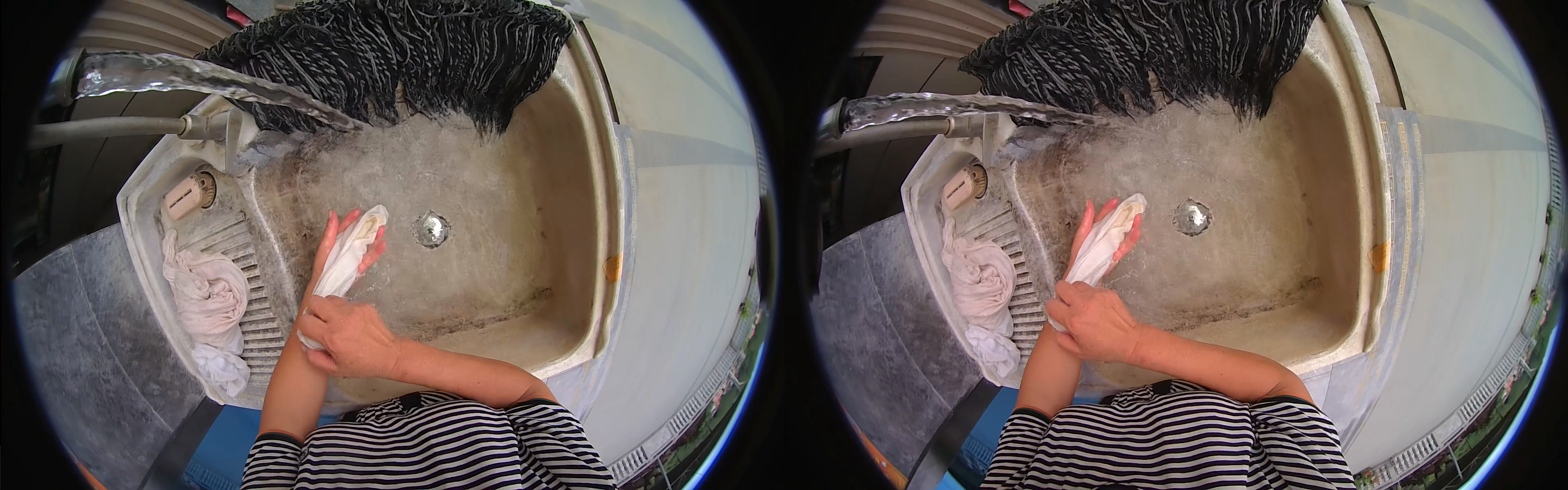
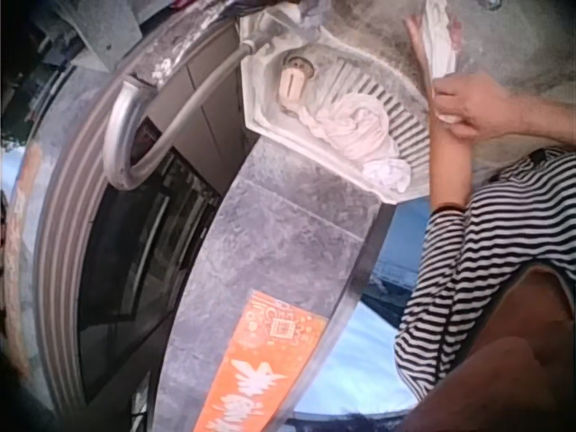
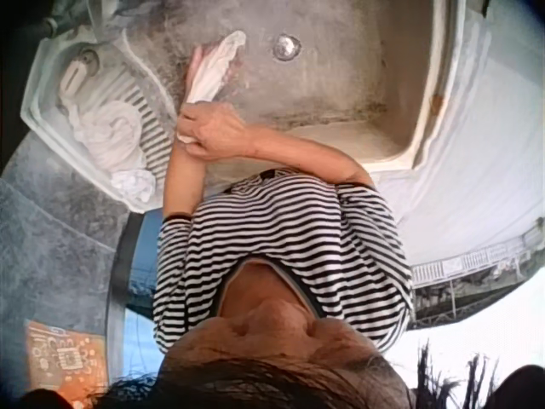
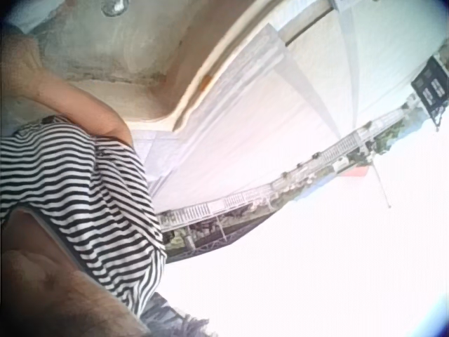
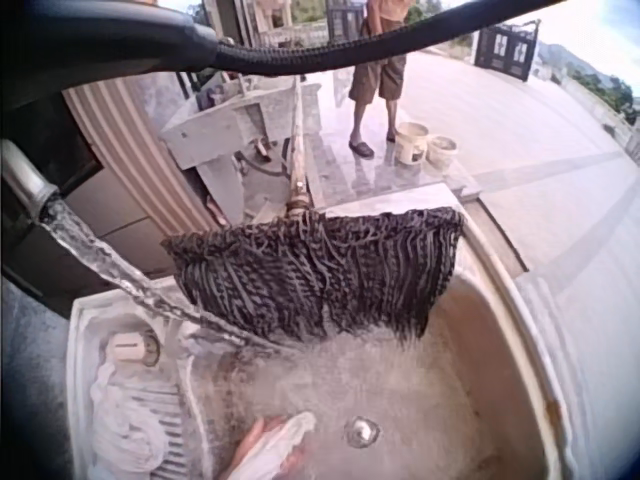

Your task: The person washes a white t-shirt by hand in an outdoor sink, rinses it under running water, wrings it out, then hangs it on a drying rack using a hanger.

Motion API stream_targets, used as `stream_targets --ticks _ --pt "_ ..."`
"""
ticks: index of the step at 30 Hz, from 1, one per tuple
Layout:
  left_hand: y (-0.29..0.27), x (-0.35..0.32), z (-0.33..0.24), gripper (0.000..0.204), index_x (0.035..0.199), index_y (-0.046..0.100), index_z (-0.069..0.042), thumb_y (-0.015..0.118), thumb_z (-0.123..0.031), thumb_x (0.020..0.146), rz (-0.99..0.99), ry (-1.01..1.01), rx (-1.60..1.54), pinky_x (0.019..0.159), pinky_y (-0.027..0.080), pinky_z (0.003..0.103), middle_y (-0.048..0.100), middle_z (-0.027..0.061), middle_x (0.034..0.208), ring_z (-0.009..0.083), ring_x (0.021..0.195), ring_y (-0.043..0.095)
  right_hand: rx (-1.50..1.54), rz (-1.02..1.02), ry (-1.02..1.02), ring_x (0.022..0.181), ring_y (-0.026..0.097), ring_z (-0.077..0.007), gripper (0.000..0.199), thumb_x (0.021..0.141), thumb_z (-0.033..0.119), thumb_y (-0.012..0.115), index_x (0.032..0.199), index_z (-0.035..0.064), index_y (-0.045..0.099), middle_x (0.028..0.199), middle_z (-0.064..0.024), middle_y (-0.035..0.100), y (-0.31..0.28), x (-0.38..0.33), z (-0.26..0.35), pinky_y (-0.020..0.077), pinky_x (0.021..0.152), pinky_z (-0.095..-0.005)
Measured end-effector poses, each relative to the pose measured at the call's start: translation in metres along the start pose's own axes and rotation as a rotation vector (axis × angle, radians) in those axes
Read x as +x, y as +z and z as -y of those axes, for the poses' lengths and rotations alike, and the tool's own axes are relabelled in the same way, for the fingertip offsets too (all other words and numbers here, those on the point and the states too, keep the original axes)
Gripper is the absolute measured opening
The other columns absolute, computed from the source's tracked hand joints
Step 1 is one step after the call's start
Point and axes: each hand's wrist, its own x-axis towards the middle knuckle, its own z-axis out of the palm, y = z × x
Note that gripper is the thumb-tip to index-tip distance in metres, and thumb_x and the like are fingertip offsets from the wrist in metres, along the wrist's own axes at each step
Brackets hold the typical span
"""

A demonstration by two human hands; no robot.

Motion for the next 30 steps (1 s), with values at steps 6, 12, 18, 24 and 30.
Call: stream_targets --ticks 6,12,18,24,30 --pt "0.034 -0.001 0.03 0.029 0.106 0.063 -0.009 0.047 -0.033 0.102 -0.435 0.158 0.081 0.086 0.053 0.034 0.067 0.007 0.102 0.0219 0.096 0.065 -0.412 -0.506 0.015 0.053 0.057 -0.0279 0.027 0.071 0.025 0.073 0.066 0.0112 0.05 0.067 -0.0069 0.055 -0.043 0.039 -0.095 0.0453 0.047 -0.0367" --pt "0.023 -0.018 0.009 0.05 0.133 0.05 0.0 0.056 -0.037 0.1 -0.448 0.269 0.32 0.099 0.047 0.042 0.058 0.0123 0.131 0.0272 0.119 0.056 -0.82 -0.372 0.427 0.077 0.065 -0.033 0.028 0.081 0.034 0.073 0.087 0.0075 0.066 0.09 -0.0091 0.063 -0.127 0.001 -0.205 0.0517 0.062 -0.0437" --pt "-0.017 -0.017 0.0 0.066 0.148 0.036 -0.012 0.046 -0.056 0.1 -0.565 0.033 0.309 0.105 0.037 0.066 0.042 0.0188 0.147 0.0398 0.134 0.041 -0.282 -0.225 0.516 0.092 0.063 -0.0366 0.023 0.082 0.021 0.071 0.096 0.0046 0.064 0.104 -0.0154 0.06 -0.044 0.009 -0.159 0.0527 0.072 -0.0456" --pt "-0.061 -0.005 -0.002 0.052 0.127 0.053 -0.008 0.043 -0.053 0.102 0.101 -0.079 -0.18 0.103 0.045 0.052 0.06 0.0151 0.126 0.0311 0.118 0.056 -0.099 -0.045 -0.118 0.081 0.063 -0.0278 0.024 0.072 0.019 0.075 0.08 0.0066 0.056 0.087 -0.0112 0.056 0.035 0.011 -0.009 0.0519 0.06 -0.0396" --pt "0.025 -0.017 0.045 0.027 0.11 0.061 -0.012 0.057 -0.036 0.098 -0.421 0.137 0.425 0.086 0.053 0.035 0.066 0.0033 0.096 0.0153 0.095 0.064 -0.723 -0.465 0.199 0.065 0.062 -0.0296 0.025 0.078 0.029 0.073 0.073 0.0097 0.058 0.074 -0.008 0.06 -0.081 0.017 -0.157 0.0495 0.053 -0.0407"
